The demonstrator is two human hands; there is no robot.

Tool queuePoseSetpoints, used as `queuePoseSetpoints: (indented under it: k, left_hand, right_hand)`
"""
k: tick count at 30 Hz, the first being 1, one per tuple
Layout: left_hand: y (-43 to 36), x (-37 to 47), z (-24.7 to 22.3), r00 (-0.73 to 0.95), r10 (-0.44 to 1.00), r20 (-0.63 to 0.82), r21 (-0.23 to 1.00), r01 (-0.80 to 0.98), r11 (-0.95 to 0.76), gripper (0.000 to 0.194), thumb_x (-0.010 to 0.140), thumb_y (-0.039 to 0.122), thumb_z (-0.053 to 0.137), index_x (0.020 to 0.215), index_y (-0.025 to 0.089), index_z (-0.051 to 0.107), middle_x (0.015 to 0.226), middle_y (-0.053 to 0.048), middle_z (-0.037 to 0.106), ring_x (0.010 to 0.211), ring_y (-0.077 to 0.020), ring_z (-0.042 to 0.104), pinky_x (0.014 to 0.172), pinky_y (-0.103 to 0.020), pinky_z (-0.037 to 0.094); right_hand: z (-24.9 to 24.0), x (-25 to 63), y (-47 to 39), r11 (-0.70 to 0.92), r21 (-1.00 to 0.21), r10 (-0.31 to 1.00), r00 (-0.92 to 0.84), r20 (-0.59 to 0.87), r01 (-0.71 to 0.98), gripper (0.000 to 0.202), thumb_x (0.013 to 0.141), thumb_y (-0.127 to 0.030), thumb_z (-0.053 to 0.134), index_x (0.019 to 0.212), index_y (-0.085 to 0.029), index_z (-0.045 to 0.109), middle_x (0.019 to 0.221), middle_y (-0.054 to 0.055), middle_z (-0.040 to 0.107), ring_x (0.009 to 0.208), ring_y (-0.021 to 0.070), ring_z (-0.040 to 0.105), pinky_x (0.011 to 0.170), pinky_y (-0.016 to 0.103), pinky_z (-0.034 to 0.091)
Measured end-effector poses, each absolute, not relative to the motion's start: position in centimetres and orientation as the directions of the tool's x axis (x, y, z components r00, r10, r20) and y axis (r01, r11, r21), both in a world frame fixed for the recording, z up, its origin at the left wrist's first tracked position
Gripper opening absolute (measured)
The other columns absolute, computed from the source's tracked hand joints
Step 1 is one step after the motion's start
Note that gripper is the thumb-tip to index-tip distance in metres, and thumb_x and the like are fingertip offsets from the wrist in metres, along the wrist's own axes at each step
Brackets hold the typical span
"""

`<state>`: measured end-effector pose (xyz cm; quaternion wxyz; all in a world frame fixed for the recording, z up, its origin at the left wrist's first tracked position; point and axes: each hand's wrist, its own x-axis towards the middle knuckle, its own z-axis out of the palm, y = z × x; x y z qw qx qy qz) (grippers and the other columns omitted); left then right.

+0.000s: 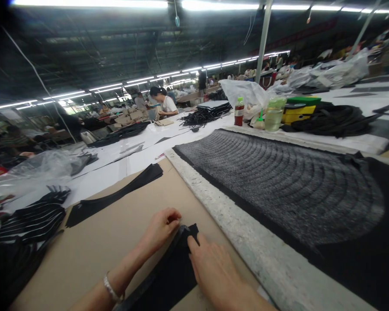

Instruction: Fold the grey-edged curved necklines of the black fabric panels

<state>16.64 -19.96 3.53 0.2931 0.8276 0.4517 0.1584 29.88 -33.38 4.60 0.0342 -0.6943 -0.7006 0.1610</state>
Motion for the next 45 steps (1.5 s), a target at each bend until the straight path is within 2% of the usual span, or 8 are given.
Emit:
queuePoseSetpoints:
  k: [3,6,11,16,22,26,35,45]
  left_hand:
    - [-19.7,16.7,3.3,0.542,0.84,-0.032,0.63,0.663,-0.404,0.015,0.074,0.001,0.058,0.074,0.015,0.061,0.074,0.001,0.059,0.072,-0.0145,0.053,0.065,-0.023,0.035]
    - [-19.2,17.0,3.4,0.547,0.833,-0.078,0.632,0.673,-0.383,0.014,0.073,0.001,0.06,0.07,0.015,0.06,0.07,0.001,0.058,0.069,-0.0138,0.052,0.062,-0.023,0.034]
    - [-18.5,17.3,3.8,0.565,0.809,-0.164,0.626,0.693,-0.357,0.014,0.072,0.001,0.066,0.07,0.014,0.06,0.067,0.002,0.057,0.064,-0.0128,0.052,0.057,-0.022,0.033]
    - [-18.3,17.4,4.0,0.564,0.794,-0.226,0.605,0.721,-0.339,0.013,0.072,0.003,0.07,0.075,0.012,0.06,0.066,0.003,0.055,0.062,-0.0131,0.052,0.057,-0.022,0.036]
    - [-17.9,17.5,3.9,0.585,0.769,-0.257,0.593,0.724,-0.352,0.014,0.073,0.004,0.071,0.077,0.012,0.06,0.069,0.003,0.056,0.065,-0.0132,0.053,0.06,-0.023,0.04]
    - [-17.9,17.6,3.8,0.586,0.772,-0.245,0.58,0.727,-0.368,0.016,0.071,0.004,0.072,0.077,0.012,0.06,0.069,0.003,0.055,0.064,-0.0132,0.052,0.059,-0.023,0.039]
    - [-17.6,17.4,3.6,0.658,0.746,-0.107,0.565,0.657,-0.499,0.021,0.066,0.003,0.073,0.075,0.016,0.06,0.069,0.004,0.054,0.064,-0.012,0.049,0.056,-0.023,0.031]
    - [-14.6,17.2,2.9,0.784,0.62,0.012,0.593,0.494,-0.636,0.014,0.074,0.005,0.069,0.081,0.013,0.06,0.077,0.001,0.055,0.07,-0.0138,0.052,0.065,-0.023,0.04]
  right_hand:
    - [4.3,30.0,-33.3,0.079,-0.24,0.992,-0.101,-0.08,0.968,0.034,0.089,-0.012,0.039,0.115,-0.022,0.059,0.135,0.008,0.05,0.08,0.0242,0.068,0.07,0.04,0.056]
    - [3.6,30.3,-33.2,0.183,-0.198,0.982,-0.189,-0.014,0.963,0.045,0.082,-0.003,0.035,0.118,-0.019,0.057,0.144,0.006,0.042,0.08,0.0232,0.068,0.071,0.039,0.057]
    - [3.1,30.5,-32.9,0.241,-0.167,0.969,-0.247,-0.016,0.956,0.061,0.071,0.005,0.031,0.123,-0.018,0.053,0.145,0.007,0.04,0.082,0.0242,0.068,0.067,0.038,0.058]
    - [2.8,30.5,-32.7,0.275,-0.103,0.961,-0.277,-0.001,0.956,0.066,0.071,0.007,0.03,0.128,-0.018,0.05,0.143,0.007,0.043,0.076,0.0221,0.069,0.06,0.036,0.058]
    - [1.6,30.3,-32.7,0.275,0.009,0.961,-0.275,0.028,0.961,0.076,0.071,0.007,0.03,0.144,-0.015,0.036,0.144,0.007,0.041,0.068,0.0199,0.068,0.055,0.035,0.058]
    - [1.5,30.1,-32.7,0.29,0.069,0.956,-0.292,0.018,0.955,0.076,0.069,0.007,0.031,0.141,-0.014,0.041,0.145,0.009,0.039,0.064,0.0188,0.068,0.052,0.033,0.057]
    - [0.9,30.2,-32.8,0.269,0.029,0.961,-0.27,0.062,0.963,0.077,0.067,0.008,0.03,0.14,-0.013,0.043,0.142,0.008,0.043,0.063,0.0187,0.068,0.052,0.033,0.058]
    - [0.7,30.1,-32.8,0.212,-0.078,0.977,-0.21,0.033,0.974,0.082,0.067,0.01,0.026,0.145,-0.012,0.034,0.149,0.009,0.025,0.077,0.0193,0.07,0.068,0.034,0.06]
